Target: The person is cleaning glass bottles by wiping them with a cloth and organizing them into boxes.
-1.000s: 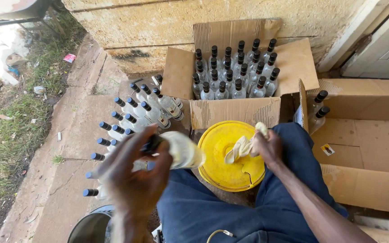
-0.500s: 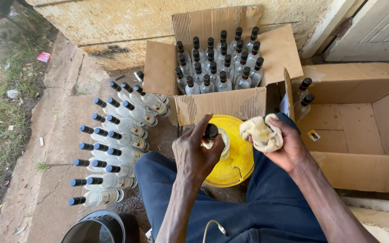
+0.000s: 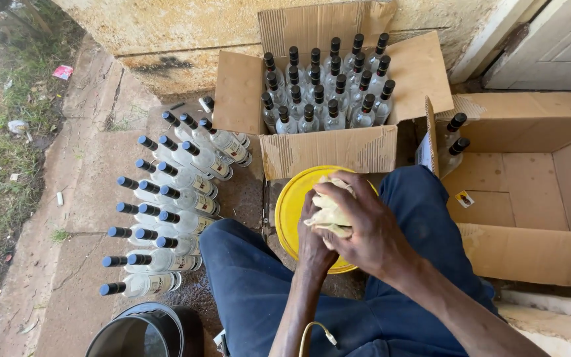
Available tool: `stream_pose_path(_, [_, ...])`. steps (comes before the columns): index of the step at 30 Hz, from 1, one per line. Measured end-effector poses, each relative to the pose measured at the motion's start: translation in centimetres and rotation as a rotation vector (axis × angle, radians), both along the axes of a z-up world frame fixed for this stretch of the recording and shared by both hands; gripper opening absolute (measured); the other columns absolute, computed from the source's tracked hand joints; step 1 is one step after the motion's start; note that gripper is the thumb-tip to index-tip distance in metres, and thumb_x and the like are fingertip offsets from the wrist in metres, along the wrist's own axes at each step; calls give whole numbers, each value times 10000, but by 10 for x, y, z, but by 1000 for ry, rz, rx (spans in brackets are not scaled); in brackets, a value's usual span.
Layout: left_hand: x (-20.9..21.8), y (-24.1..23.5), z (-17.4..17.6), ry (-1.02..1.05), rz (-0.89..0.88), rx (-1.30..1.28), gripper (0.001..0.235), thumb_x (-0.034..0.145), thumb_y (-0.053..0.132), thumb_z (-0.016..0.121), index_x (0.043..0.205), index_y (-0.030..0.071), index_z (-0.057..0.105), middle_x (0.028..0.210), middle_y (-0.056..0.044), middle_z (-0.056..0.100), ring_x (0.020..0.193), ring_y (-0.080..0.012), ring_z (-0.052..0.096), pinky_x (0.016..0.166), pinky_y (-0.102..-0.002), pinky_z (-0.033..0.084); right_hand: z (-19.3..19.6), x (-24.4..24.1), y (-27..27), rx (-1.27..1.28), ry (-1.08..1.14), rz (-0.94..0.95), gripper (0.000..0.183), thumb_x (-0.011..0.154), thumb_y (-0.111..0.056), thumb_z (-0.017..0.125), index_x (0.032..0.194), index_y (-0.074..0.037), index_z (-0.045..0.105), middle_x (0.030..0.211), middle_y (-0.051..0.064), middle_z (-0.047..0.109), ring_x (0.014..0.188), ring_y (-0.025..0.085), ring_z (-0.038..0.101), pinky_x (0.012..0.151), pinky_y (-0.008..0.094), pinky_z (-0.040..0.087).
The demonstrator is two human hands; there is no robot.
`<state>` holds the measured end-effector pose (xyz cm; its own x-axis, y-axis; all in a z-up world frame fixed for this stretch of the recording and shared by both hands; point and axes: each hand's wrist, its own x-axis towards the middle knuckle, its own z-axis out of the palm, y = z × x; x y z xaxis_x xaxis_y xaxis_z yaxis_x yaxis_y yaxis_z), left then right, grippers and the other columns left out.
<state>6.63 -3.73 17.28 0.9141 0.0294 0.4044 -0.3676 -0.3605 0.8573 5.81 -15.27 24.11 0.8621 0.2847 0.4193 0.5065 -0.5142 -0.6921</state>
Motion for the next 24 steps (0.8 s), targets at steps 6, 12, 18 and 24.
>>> stream_pose_path(6, [0, -2, 15, 258, 7, -69, 285, 839, 98, 588, 1121, 65, 584, 1004, -219, 711, 1044, -461, 700, 778, -589, 582, -18, 29, 12, 331, -42, -190, 530, 644, -111, 952, 1120, -75, 722, 902, 103, 663, 868, 253, 713, 800, 355, 565])
stream_pose_path(12, [0, 0, -69, 404, -120, -197, 1105, 499, 456, 988, 1459, 217, 495, 1403, -11, 583, 1385, -256, 539, 1150, -412, 465, -4, 52, 0, 769, 633, -64, 265, 833, -284, 815, 768, -68, 675, 569, 43, 638, 521, 73, 628, 540, 234, 531])
stream_pose_path(18, [-2, 10, -16, 483, -231, -740, 659, 570, 13, 916, 1183, 25, 674, 1053, -164, 774, 1100, -276, 734, 950, -433, 616, -9, 72, -3, 724, 905, 323, 277, 883, -324, 762, 771, -80, 690, 688, 63, 720, 657, 119, 736, 622, 279, 581])
stream_pose_path(24, [-4, 9, -9, 355, -224, -392, 698, 713, 85, 826, 1343, 3, 536, 1205, -140, 690, 1035, -250, 715, 832, -328, 609, -26, 35, 7, 701, 670, -25, 451, 865, -450, 720, 1027, -29, 728, 838, 184, 657, 752, 249, 648, 775, 409, 547])
